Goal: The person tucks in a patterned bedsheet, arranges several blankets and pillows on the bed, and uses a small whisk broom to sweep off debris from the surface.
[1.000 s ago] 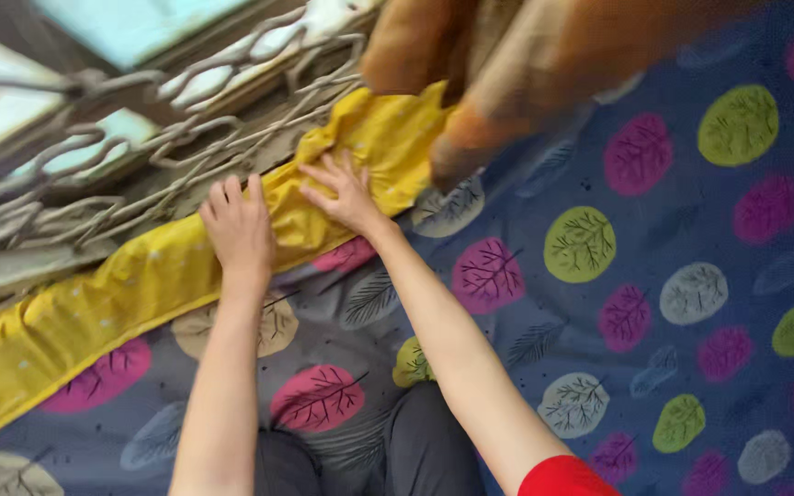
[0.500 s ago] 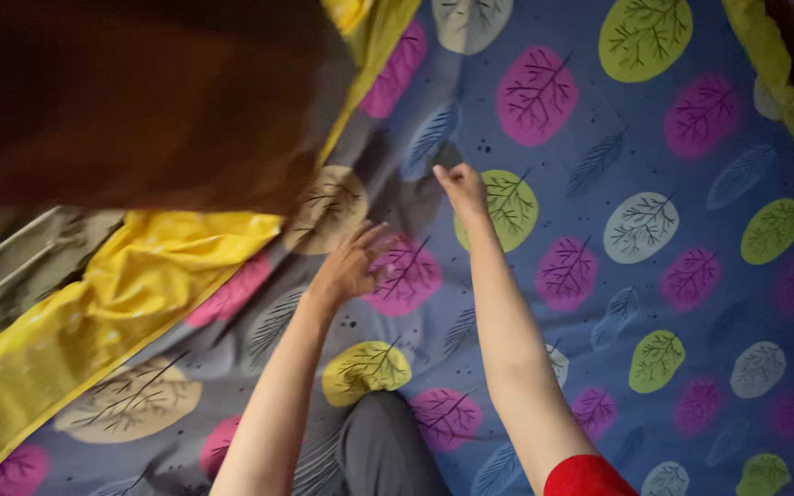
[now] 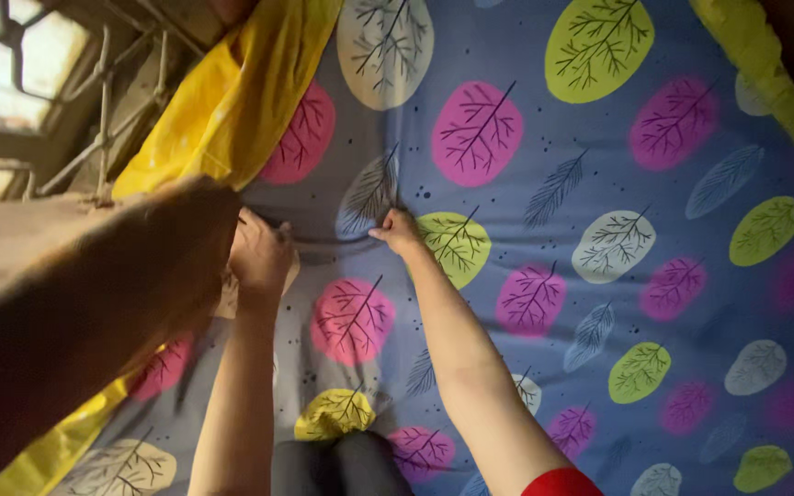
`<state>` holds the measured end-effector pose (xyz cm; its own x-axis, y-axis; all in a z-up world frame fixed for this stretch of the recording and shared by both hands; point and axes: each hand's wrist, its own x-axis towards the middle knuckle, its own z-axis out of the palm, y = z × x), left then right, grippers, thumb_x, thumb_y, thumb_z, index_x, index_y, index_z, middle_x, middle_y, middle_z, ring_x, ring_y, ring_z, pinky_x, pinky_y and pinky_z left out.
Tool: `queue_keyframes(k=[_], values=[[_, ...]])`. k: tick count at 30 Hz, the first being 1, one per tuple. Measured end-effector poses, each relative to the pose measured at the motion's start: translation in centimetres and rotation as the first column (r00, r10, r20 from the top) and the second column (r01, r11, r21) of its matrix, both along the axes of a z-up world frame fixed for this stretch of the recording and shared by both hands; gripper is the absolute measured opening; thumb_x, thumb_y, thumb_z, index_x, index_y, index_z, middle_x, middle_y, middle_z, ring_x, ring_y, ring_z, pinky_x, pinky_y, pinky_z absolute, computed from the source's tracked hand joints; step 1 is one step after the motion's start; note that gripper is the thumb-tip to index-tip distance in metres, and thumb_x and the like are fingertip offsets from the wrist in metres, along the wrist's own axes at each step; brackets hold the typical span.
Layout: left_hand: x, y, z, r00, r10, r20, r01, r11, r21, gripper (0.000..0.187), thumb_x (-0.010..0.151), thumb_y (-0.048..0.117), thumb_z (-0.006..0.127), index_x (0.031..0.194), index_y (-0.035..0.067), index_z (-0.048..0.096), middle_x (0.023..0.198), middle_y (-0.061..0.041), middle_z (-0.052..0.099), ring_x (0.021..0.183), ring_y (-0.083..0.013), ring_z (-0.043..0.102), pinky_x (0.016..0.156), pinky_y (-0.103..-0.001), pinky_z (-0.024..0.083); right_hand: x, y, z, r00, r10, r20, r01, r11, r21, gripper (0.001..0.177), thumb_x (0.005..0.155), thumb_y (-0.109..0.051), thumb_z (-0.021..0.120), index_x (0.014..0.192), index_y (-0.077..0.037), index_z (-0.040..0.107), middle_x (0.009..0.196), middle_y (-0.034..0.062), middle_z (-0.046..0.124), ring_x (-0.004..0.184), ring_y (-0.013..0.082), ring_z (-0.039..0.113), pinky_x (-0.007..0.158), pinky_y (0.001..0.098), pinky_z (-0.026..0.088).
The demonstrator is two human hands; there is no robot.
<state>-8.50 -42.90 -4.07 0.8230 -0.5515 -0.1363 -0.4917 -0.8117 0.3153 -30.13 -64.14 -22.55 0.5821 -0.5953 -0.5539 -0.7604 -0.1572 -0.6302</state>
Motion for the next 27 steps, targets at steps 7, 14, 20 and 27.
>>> queue_keyframes(k=[7, 14, 20, 27], values=[[10.9, -9.7, 2.2, 0.973, 0.156, 0.171, -0.152, 0.988, -0.039, 0.087, 0.087, 0.036, 0.077, 0.159, 0.003, 0.040, 0.160, -0.021, 0.049, 0.115, -0.0425, 0.055, 0.093, -0.050, 0.049, 0.6, 1.7, 3.0, 0.985, 0.016, 0.170, 0.023, 0.975, -0.221, 0.045, 0.069, -0.027, 0.093, 0.081, -0.007, 0.054, 0.083, 0.0140, 0.058, 0.082, 0.0336, 0.055, 0.074, 0.0464, 0.045], [16.1, -8.1, 1.5, 0.953, 0.205, -0.224, -0.220, 0.975, -0.043, 0.053, 0.100, 0.051, 0.066, 0.134, 0.011, 0.058, 0.114, -0.023, 0.073, 0.103, -0.0419, 0.068, 0.087, -0.053, 0.052, 1.2, 1.6, 5.0, 0.993, -0.075, 0.091, 0.082, 0.994, -0.079, 0.044, 0.070, -0.026, 0.090, 0.084, -0.008, 0.053, 0.085, 0.0142, 0.058, 0.085, 0.0343, 0.056, 0.077, 0.0453, 0.045], [14.2, -7.8, 2.2, 0.968, 0.149, -0.202, -0.202, 0.941, -0.271, 0.071, 0.099, 0.054, 0.065, 0.135, -0.004, 0.043, 0.098, -0.031, 0.068, 0.081, -0.0503, 0.067, 0.069, -0.055, 0.054, 1.1, 1.6, 6.2, 0.985, -0.048, 0.164, 0.070, 0.989, -0.134, 0.046, 0.068, -0.025, 0.092, 0.082, -0.008, 0.051, 0.087, 0.0130, 0.059, 0.087, 0.0336, 0.057, 0.077, 0.0451, 0.044], [15.1, -4.6, -0.3, 0.640, 0.422, -0.642, -0.626, 0.771, -0.117, 0.043, 0.100, 0.046, 0.061, 0.122, 0.009, 0.063, 0.100, -0.016, 0.076, 0.088, -0.0310, 0.075, 0.076, -0.043, 0.058, 3.9, 0.6, 9.1, 1.000, 0.007, -0.014, -0.008, 0.991, -0.134, 0.045, 0.070, -0.030, 0.092, 0.084, -0.007, 0.055, 0.090, 0.0150, 0.060, 0.090, 0.0350, 0.058, 0.080, 0.0463, 0.047]])
